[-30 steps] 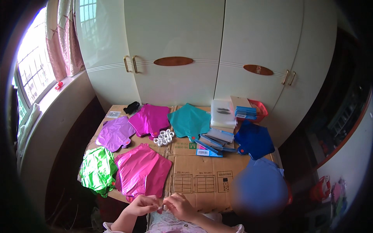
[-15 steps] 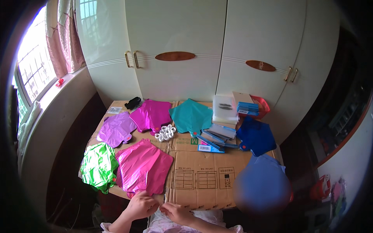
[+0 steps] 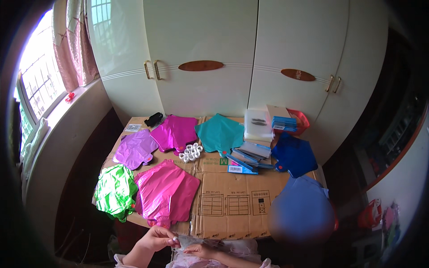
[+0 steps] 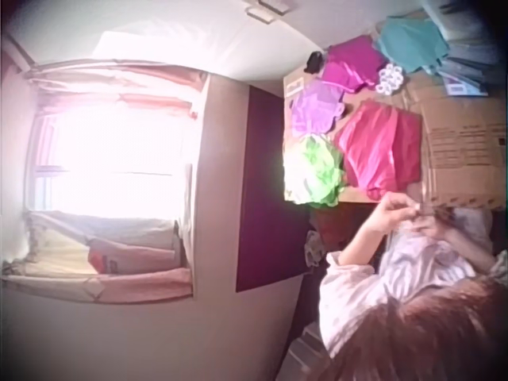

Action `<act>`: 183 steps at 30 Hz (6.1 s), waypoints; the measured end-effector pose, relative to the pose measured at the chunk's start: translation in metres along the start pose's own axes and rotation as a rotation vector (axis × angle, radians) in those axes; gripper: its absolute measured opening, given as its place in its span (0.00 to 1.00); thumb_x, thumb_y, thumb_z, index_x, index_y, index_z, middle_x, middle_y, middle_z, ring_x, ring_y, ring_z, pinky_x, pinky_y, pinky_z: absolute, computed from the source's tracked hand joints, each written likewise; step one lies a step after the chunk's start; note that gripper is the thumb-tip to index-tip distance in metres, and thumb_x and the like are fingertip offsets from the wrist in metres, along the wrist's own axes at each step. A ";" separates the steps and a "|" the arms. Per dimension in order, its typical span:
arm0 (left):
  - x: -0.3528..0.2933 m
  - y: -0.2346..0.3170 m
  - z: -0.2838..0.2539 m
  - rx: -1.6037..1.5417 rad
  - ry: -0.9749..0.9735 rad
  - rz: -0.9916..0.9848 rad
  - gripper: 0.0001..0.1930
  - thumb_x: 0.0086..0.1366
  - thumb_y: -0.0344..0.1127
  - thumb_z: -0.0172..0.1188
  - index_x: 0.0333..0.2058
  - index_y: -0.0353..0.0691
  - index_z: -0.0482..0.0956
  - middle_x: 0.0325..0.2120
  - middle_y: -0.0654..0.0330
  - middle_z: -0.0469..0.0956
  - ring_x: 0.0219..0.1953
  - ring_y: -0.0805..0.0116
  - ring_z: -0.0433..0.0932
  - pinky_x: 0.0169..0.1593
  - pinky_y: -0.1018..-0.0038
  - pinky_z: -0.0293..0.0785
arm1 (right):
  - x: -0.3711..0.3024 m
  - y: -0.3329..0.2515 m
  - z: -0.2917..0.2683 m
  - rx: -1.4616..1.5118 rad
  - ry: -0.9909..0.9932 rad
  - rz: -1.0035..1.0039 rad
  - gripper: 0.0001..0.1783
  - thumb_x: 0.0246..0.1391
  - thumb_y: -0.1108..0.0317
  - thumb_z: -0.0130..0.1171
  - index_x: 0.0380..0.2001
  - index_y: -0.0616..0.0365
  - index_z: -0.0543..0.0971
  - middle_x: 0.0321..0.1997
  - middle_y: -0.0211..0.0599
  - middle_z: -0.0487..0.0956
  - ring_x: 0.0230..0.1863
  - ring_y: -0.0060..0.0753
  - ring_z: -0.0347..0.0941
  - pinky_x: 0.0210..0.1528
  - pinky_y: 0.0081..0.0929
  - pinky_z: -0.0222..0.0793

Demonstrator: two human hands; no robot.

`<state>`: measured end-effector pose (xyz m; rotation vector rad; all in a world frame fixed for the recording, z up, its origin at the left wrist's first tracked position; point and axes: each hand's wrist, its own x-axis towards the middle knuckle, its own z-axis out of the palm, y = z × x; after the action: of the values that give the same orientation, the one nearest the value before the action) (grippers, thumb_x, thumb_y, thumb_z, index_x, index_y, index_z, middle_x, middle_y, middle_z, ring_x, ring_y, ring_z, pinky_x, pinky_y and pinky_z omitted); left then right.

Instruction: The person is threading small white plastic rings onto a white cord at a workbench.

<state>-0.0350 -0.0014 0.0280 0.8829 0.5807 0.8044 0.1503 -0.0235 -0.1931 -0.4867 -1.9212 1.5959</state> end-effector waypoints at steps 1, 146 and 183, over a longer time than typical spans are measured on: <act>0.005 0.010 0.003 0.053 -0.008 0.044 0.08 0.57 0.25 0.57 0.33 0.25 0.77 0.30 0.46 0.78 0.33 0.62 0.79 0.38 0.74 0.76 | -0.002 0.008 0.001 0.016 0.000 0.025 0.10 0.51 0.69 0.57 0.38 0.59 0.78 0.38 0.38 0.79 0.41 0.33 0.75 0.44 0.23 0.69; -0.031 -0.015 -0.004 1.337 -0.100 0.025 0.06 0.54 0.33 0.61 0.31 0.40 0.80 0.24 0.61 0.76 0.30 0.67 0.74 0.36 0.72 0.69 | 0.029 -0.096 -0.006 -0.173 0.079 -0.135 0.06 0.52 0.73 0.52 0.34 0.61 0.72 0.29 0.40 0.72 0.33 0.44 0.72 0.36 0.31 0.67; 0.072 0.063 0.017 0.913 -0.148 0.461 0.13 0.52 0.23 0.51 0.37 0.35 0.79 0.22 0.58 0.76 0.26 0.74 0.71 0.30 0.77 0.67 | 0.047 -0.264 -0.115 -0.339 0.635 -0.100 0.05 0.57 0.69 0.49 0.33 0.56 0.73 0.17 0.35 0.73 0.18 0.24 0.70 0.19 0.25 0.64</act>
<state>-0.0042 0.0730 0.0815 1.9494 0.6239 0.8716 0.2118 0.0364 0.0859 -0.8965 -1.6736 0.8945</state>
